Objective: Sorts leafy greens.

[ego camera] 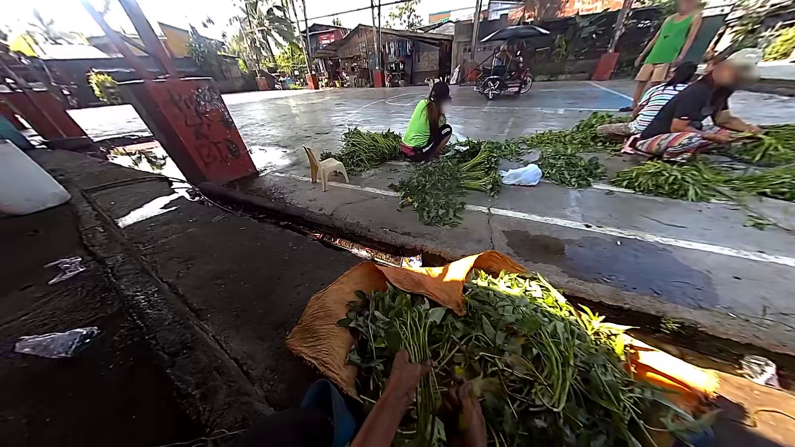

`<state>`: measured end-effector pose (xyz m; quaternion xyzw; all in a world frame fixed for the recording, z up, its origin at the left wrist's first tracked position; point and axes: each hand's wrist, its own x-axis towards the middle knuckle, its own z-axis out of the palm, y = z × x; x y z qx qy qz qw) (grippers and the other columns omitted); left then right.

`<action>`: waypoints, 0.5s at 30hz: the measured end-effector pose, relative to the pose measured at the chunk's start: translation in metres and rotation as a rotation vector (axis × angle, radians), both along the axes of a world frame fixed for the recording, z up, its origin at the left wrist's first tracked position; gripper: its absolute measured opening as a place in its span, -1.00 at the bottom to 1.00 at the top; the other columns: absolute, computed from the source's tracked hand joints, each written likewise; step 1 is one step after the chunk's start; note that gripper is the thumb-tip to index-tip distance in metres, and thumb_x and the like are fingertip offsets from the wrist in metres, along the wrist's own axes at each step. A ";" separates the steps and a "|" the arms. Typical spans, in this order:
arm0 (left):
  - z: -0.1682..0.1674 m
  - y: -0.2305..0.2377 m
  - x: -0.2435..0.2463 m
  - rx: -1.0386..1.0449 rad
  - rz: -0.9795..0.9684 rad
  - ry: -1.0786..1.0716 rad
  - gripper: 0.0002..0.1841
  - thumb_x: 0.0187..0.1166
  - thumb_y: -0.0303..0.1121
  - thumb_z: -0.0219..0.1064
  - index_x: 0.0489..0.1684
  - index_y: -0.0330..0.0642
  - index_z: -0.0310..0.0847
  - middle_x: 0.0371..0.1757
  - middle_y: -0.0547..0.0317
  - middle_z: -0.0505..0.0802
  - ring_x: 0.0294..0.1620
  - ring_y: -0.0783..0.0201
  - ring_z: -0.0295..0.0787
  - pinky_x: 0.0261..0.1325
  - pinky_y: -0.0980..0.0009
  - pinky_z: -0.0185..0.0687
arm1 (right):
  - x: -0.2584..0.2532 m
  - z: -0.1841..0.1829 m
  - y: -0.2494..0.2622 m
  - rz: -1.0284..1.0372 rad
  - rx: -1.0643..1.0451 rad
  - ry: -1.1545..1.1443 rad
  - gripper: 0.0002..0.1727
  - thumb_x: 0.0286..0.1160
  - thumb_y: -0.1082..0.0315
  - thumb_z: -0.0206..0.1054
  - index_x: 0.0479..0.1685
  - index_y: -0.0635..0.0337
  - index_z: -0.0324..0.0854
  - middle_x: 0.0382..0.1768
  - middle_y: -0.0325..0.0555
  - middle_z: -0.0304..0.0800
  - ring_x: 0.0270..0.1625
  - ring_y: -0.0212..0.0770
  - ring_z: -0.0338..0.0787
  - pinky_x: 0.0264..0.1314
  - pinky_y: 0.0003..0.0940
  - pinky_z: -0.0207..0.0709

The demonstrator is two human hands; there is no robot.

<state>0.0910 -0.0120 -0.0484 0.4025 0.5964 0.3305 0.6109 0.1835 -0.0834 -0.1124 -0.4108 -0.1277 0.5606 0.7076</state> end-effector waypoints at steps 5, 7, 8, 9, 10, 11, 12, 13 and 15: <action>-0.013 -0.009 0.006 -0.090 -0.085 0.038 -0.56 0.50 -0.69 0.36 0.36 -0.44 0.41 0.07 -0.11 0.72 -0.04 0.21 0.70 0.09 0.32 0.65 | 0.014 0.012 -0.017 0.122 -0.113 -0.393 -0.65 0.87 0.40 -0.26 0.02 0.31 0.47 -0.63 -0.47 0.29 -0.60 -0.55 0.38 -0.39 -0.60 0.42; -0.016 -0.004 0.006 -0.098 -0.036 -0.005 -0.62 0.54 -0.68 0.33 0.31 -0.43 0.42 -0.04 -0.05 0.71 -0.16 0.24 0.69 -0.03 0.33 0.66 | 0.021 0.020 -0.023 0.221 -0.175 -0.547 -0.66 0.87 0.39 -0.20 0.06 0.35 0.51 -0.60 -0.43 0.29 -0.57 -0.55 0.36 -0.37 -0.59 0.39; -0.017 0.002 0.002 -0.088 0.018 -0.026 -0.65 0.57 -0.67 0.30 0.30 -0.44 0.41 -0.08 -0.04 0.71 -0.20 0.25 0.69 -0.07 0.34 0.67 | 0.023 0.022 -0.030 0.299 -0.224 -0.649 -0.65 0.88 0.37 -0.16 0.11 0.38 0.54 -0.55 -0.34 0.34 -0.52 -0.49 0.39 -0.32 -0.52 0.40; -0.015 0.010 -0.005 -0.077 0.073 -0.029 -0.66 0.59 -0.66 0.29 0.29 -0.44 0.42 -0.10 -0.03 0.71 -0.20 0.27 0.69 -0.07 0.35 0.66 | 0.024 0.021 -0.039 0.387 -0.261 -0.771 -0.63 0.88 0.34 -0.10 0.18 0.42 0.56 -0.46 -0.16 0.48 -0.43 -0.35 0.49 -0.22 -0.38 0.46; -0.012 0.018 -0.013 -0.059 0.114 -0.016 -0.67 0.59 -0.65 0.30 0.28 -0.44 0.43 -0.10 -0.03 0.72 -0.20 0.27 0.69 -0.06 0.36 0.66 | 0.026 0.017 -0.046 0.479 -0.277 -0.890 -0.59 0.85 0.29 -0.01 0.30 0.47 0.54 -0.23 0.15 0.67 -0.21 -0.08 0.65 -0.01 -0.10 0.54; -0.009 0.026 -0.019 -0.040 0.131 -0.005 -0.66 0.60 -0.64 0.31 0.30 -0.44 0.42 -0.07 -0.05 0.72 -0.17 0.27 0.70 -0.04 0.36 0.68 | 0.028 0.012 -0.050 0.550 -0.280 -1.008 -0.51 0.80 0.19 0.11 0.41 0.48 0.49 -0.01 0.37 0.74 0.01 0.20 0.75 0.16 0.16 0.56; -0.005 0.028 -0.021 -0.026 0.137 0.001 -0.64 0.60 -0.63 0.31 0.32 -0.44 0.41 -0.03 -0.06 0.71 -0.14 0.27 0.69 -0.01 0.37 0.66 | 0.031 0.009 -0.053 0.619 -0.276 -1.077 -0.40 0.75 0.12 0.19 0.55 0.45 0.42 0.27 0.49 0.64 0.30 0.39 0.69 0.38 0.33 0.48; -0.002 0.027 -0.021 -0.018 0.140 0.003 -0.64 0.60 -0.63 0.31 0.33 -0.43 0.40 -0.02 -0.05 0.70 -0.13 0.27 0.69 -0.01 0.38 0.66 | 0.032 0.008 -0.053 0.655 -0.268 -1.124 -0.33 0.70 0.07 0.25 0.65 0.36 0.37 0.46 0.51 0.49 0.47 0.49 0.54 0.48 0.44 0.35; 0.001 0.024 -0.020 -0.020 0.157 -0.018 -0.64 0.60 -0.63 0.32 0.33 -0.42 0.41 -0.03 -0.04 0.72 -0.14 0.28 0.71 -0.03 0.40 0.67 | 0.028 0.007 -0.047 0.629 -0.253 -1.191 -0.31 0.65 0.00 0.29 0.68 0.21 0.41 0.57 0.40 0.44 0.58 0.50 0.42 0.49 0.58 0.19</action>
